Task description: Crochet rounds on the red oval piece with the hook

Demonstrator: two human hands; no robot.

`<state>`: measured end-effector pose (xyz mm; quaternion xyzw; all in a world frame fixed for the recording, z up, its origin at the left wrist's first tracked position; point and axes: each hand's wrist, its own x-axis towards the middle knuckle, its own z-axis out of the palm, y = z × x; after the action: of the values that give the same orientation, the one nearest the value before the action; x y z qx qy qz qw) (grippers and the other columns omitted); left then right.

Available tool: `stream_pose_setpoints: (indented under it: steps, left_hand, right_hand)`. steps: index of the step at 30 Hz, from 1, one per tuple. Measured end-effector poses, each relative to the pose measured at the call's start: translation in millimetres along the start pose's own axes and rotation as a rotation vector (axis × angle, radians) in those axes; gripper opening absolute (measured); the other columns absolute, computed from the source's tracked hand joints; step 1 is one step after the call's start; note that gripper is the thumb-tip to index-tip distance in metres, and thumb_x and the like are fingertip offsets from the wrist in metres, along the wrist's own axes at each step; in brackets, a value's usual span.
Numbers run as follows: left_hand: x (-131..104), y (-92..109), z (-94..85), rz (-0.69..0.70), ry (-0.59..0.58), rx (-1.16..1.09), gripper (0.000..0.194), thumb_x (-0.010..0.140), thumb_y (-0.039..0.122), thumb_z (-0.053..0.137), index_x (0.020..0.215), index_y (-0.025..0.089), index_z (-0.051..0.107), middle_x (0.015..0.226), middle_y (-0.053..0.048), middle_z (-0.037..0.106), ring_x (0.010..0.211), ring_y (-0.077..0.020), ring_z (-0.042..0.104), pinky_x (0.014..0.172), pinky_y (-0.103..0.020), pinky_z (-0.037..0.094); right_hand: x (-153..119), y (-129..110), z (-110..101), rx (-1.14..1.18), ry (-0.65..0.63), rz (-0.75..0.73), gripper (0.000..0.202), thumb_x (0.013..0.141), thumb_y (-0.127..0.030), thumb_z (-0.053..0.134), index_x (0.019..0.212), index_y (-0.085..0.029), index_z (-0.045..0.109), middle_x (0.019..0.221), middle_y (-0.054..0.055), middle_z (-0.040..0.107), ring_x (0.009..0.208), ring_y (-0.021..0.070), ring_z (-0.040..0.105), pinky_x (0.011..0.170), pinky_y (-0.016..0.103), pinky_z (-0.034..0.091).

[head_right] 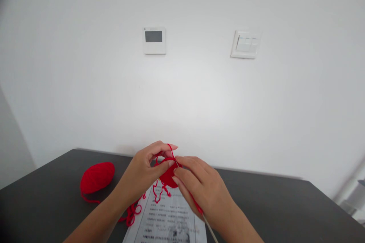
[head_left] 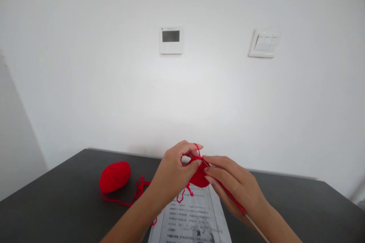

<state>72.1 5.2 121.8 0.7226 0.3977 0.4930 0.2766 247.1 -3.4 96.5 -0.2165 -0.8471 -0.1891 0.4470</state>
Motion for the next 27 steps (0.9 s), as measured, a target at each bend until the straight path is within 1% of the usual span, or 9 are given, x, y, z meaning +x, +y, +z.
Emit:
stream_pose_setpoints:
  steps: [3, 7, 9, 13, 15, 18, 21, 24, 27]
  left_hand:
    - [-0.2, -0.8, 0.8, 0.030, 0.018, 0.050, 0.016, 0.074, 0.009, 0.054, 0.075, 0.021, 0.065, 0.083, -0.001, 0.067, 0.090, -0.0184, 0.061, 0.086, -0.032, 0.045]
    - [0.9, -2.9, -0.9, 0.052, 0.038, 0.129, 0.026, 0.074, 0.007, 0.052, 0.089, 0.021, 0.067, 0.084, -0.001, 0.067, 0.084, -0.0167, 0.061, 0.082, -0.031, 0.047]
    - [1.4, -2.8, -3.0, 0.062, 0.050, 0.147, 0.028, 0.073, 0.006, 0.051, 0.091, 0.021, 0.067, 0.085, -0.001, 0.067, 0.085, -0.0164, 0.061, 0.083, -0.030, 0.046]
    - [1.3, -1.4, -6.6, 0.027, 0.020, 0.090, 0.022, 0.074, 0.008, 0.051, 0.083, 0.020, 0.068, 0.087, -0.002, 0.066, 0.091, -0.0172, 0.060, 0.083, -0.029, 0.045]
    - [1.0, -2.3, -7.7, -0.011, -0.021, 0.017, 0.021, 0.074, 0.010, 0.054, 0.085, 0.020, 0.068, 0.084, -0.001, 0.066, 0.087, -0.0170, 0.060, 0.081, -0.029, 0.046]
    - [1.2, -6.1, -9.1, -0.117, -0.117, -0.178, 0.022, 0.072, 0.015, 0.059, 0.092, 0.021, 0.069, 0.079, 0.000, 0.064, 0.076, -0.0151, 0.059, 0.072, -0.027, 0.046]
    - [2.3, -8.6, -10.6, -0.234, -0.197, -0.423, 0.021, 0.068, 0.018, 0.066, 0.088, 0.020, 0.070, 0.074, 0.000, 0.062, 0.067, -0.0123, 0.056, 0.063, -0.024, 0.043]
    - [2.7, -8.4, -11.4, -0.309, -0.248, -0.621, 0.021, 0.063, 0.018, 0.072, 0.084, 0.018, 0.071, 0.069, 0.001, 0.061, 0.060, -0.0096, 0.055, 0.058, -0.021, 0.041]
    - [1.8, -8.2, -11.0, -0.349, -0.314, -0.791, 0.023, 0.061, 0.017, 0.075, 0.084, 0.018, 0.072, 0.068, 0.000, 0.062, 0.058, -0.0091, 0.056, 0.057, -0.020, 0.041]
  right_hand:
    - [1.8, -1.0, -1.7, 0.026, -0.002, 0.012, 0.016, 0.088, -0.012, 0.052, 0.100, -0.016, 0.062, 0.097, 0.013, 0.070, 0.086, 0.0189, 0.067, 0.074, 0.030, 0.058]
    - [5.8, -2.6, -4.5, 0.035, -0.022, 0.004, 0.017, 0.087, -0.011, 0.053, 0.100, -0.016, 0.063, 0.095, 0.012, 0.070, 0.088, 0.0203, 0.067, 0.076, 0.032, 0.059]
    - [7.6, -3.7, -6.3, 0.061, -0.032, 0.008, 0.019, 0.086, -0.009, 0.053, 0.101, -0.016, 0.062, 0.095, 0.012, 0.070, 0.091, 0.0208, 0.066, 0.078, 0.034, 0.058]
    - [9.9, -5.7, -13.2, 0.218, -0.024, 0.093, 0.019, 0.086, -0.007, 0.052, 0.099, -0.016, 0.063, 0.096, 0.012, 0.070, 0.092, 0.0203, 0.066, 0.079, 0.033, 0.058]
    - [10.4, -6.4, -18.6, 0.328, -0.052, 0.190, 0.019, 0.087, -0.009, 0.051, 0.097, -0.018, 0.065, 0.098, 0.010, 0.071, 0.091, 0.0191, 0.067, 0.077, 0.030, 0.058]
    - [10.7, -6.7, -26.4, 0.463, -0.125, 0.414, 0.017, 0.090, -0.018, 0.051, 0.092, -0.021, 0.068, 0.097, 0.007, 0.072, 0.088, 0.0183, 0.069, 0.075, 0.027, 0.058]
    - [10.3, -5.7, -31.2, 0.598, -0.112, 0.594, 0.017, 0.090, -0.027, 0.054, 0.087, -0.021, 0.070, 0.092, 0.007, 0.074, 0.086, 0.0194, 0.070, 0.074, 0.027, 0.059]
    - [7.6, -1.8, -32.5, 0.734, -0.077, 0.669, 0.020, 0.089, -0.032, 0.056, 0.084, -0.020, 0.070, 0.087, 0.007, 0.074, 0.085, 0.0200, 0.070, 0.073, 0.029, 0.059]
    - [3.9, 2.9, -31.0, 0.895, -0.055, 0.688, 0.018, 0.089, -0.033, 0.057, 0.085, -0.019, 0.069, 0.091, 0.007, 0.074, 0.080, 0.0185, 0.070, 0.073, 0.032, 0.059]
